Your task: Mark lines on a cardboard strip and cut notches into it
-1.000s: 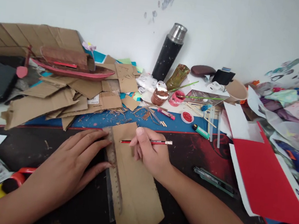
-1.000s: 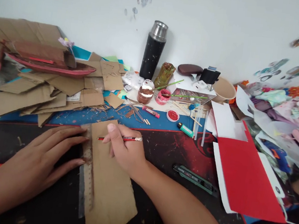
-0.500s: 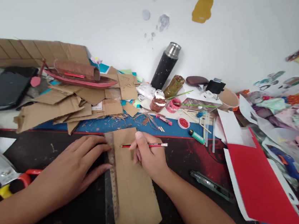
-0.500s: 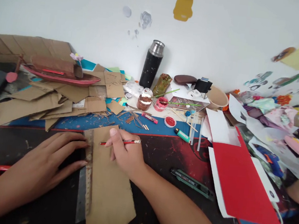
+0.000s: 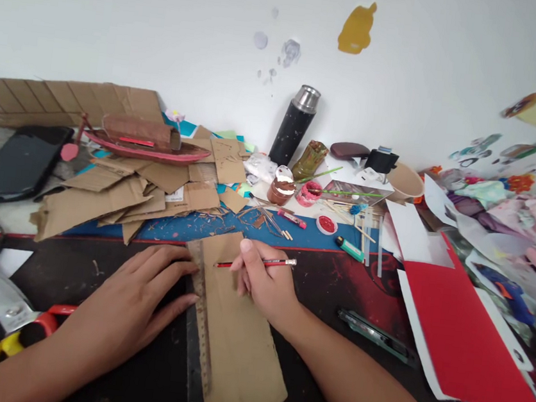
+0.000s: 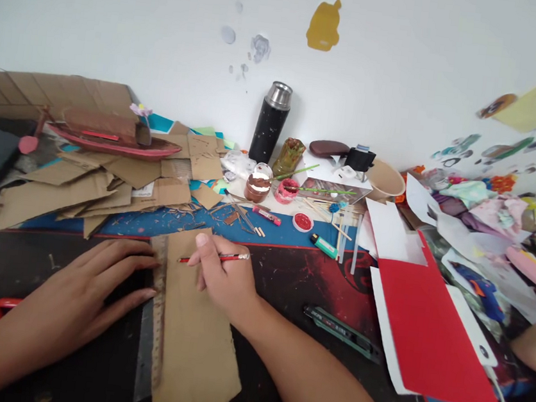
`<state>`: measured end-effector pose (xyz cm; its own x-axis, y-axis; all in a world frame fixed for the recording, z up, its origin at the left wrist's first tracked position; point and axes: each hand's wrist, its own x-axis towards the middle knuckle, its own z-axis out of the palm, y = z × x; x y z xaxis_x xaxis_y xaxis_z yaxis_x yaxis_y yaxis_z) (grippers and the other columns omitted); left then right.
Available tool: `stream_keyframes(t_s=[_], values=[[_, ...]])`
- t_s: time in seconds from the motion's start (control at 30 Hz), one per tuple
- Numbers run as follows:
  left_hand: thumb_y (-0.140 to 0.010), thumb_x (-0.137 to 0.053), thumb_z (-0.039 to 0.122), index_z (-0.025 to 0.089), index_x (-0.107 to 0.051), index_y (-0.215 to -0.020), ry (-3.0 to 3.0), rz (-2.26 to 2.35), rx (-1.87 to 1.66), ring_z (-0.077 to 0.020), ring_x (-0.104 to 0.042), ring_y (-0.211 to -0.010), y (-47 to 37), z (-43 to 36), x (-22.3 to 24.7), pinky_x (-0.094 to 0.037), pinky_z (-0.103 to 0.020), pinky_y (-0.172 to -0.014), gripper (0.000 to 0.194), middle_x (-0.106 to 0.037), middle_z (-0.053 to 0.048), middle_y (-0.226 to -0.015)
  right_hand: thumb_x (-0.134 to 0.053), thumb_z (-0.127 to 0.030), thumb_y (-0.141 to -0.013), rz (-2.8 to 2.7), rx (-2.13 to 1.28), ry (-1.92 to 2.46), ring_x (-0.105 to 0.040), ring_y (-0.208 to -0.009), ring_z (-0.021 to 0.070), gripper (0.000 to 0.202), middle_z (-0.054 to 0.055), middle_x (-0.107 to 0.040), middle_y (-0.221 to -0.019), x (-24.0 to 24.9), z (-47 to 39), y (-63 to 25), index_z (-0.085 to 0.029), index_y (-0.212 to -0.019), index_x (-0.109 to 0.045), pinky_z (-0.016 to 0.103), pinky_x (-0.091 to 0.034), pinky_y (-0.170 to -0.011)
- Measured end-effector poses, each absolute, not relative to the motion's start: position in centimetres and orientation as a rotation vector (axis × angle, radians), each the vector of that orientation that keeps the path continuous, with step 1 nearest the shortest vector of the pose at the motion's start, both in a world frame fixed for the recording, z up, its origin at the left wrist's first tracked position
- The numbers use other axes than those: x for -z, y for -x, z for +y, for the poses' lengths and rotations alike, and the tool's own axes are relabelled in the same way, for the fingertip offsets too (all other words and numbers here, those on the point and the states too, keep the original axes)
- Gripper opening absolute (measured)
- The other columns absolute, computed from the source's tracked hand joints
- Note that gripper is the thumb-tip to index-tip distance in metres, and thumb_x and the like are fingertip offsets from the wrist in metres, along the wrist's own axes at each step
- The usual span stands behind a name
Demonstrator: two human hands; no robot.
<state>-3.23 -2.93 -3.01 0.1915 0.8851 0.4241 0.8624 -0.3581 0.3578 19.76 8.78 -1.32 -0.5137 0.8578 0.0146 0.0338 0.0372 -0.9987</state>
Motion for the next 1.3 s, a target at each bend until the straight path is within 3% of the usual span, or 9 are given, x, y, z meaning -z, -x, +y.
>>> stream_keyframes(t_s=[0.27,0.33,0.5,0.8,0.97,1.13,1.3], values=[[-0.116,-0.064,0.032,0.023,-0.079,-0.137,-2.677,1.559,-0.976,-0.0239,-0.079,-0.128,2.9,-3.5,1.8,-0.056,-0.037,-0.12,0.028,-0.086,-0.007,-0.136,-0.067,-0.098,-0.094,-1.385,-1.67,0.962,-0.05,-0.035,0.0115,0.078,-0.01,-0.042,-0.043,0.7,9.1,-19.0,-0.023,-0.073,-0.067,0.022,-0.038,-0.04],[-0.117,-0.063,0.035,0.024,-0.076,-0.149,-2.78,1.401,-0.91,-0.0235,-0.077,-0.135,2.4,-3.8,1.5,-0.054,-0.036,-0.124,0.036,-0.085,-0.006,-0.143,-0.068,-0.097,-0.093,-1.36,-1.665,0.961,-0.051,-0.035,0.0115,0.077,-0.01,-0.041,-0.043,0.5,9.1,-18.8,-0.023,-0.072,-0.068,0.021,-0.038,-0.04],[-0.113,-0.069,0.059,0.033,-0.056,-0.175,-2.822,1.155,-0.691,-0.0231,-0.073,-0.146,1.6,-4.0,1.8,-0.049,-0.037,-0.131,0.069,-0.079,-0.005,-0.157,-0.07,-0.094,-0.095,-1.335,-1.659,0.953,-0.052,-0.036,0.0111,0.076,-0.009,-0.042,-0.044,0.4,9.0,-18.6,-0.022,-0.071,-0.067,0.02,-0.036,-0.04],[-0.116,-0.066,0.038,0.025,-0.08,-0.144,-2.836,1.172,-0.777,-0.0234,-0.08,-0.133,2.3,-3.3,1.4,-0.059,-0.038,-0.121,0.034,-0.087,-0.008,-0.141,-0.071,-0.092,-0.095,-1.329,-1.73,0.906,-0.052,-0.036,0.0104,0.074,-0.01,-0.043,-0.044,0.6,8.1,-17.9,-0.022,-0.072,-0.067,0.02,-0.036,-0.04],[-0.119,-0.059,0.034,0.021,-0.074,-0.15,-2.82,1.249,-0.867,-0.0225,-0.08,-0.135,3.2,-3.4,-0.3,-0.063,-0.035,-0.118,0.037,-0.086,-0.01,-0.141,-0.073,-0.093,-0.093,-1.318,-1.757,0.891,-0.051,-0.036,0.011,0.073,-0.01,-0.044,-0.044,0.7,8.0,-17.7,-0.022,-0.074,-0.067,0.02,-0.037,-0.04],[-0.118,-0.058,0.036,0.029,-0.079,-0.138,-2.744,1.451,-0.967,-0.0182,-0.086,-0.115,4.6,-4.1,-2.1,-0.068,-0.027,-0.104,0.03,-0.09,-0.001,-0.128,-0.071,-0.098,-0.089,-1.262,-1.778,0.897,-0.05,-0.034,0.0115,0.077,-0.01,-0.042,-0.043,0.9,8.2,-17.5,-0.023,-0.073,-0.065,0.02,-0.034,-0.038],[-0.118,-0.057,0.037,0.032,-0.082,-0.14,-2.83,1.432,-0.86,-0.0192,-0.086,-0.117,4.2,-5.4,-1.6,-0.068,-0.029,-0.105,0.034,-0.089,0.001,-0.136,-0.073,-0.097,-0.088,-1.242,-1.797,0.887,-0.051,-0.034,0.0117,0.076,-0.01,-0.042,-0.043,1.0,8.2,-17.3,-0.023,-0.073,-0.066,0.02,-0.034,-0.037]])
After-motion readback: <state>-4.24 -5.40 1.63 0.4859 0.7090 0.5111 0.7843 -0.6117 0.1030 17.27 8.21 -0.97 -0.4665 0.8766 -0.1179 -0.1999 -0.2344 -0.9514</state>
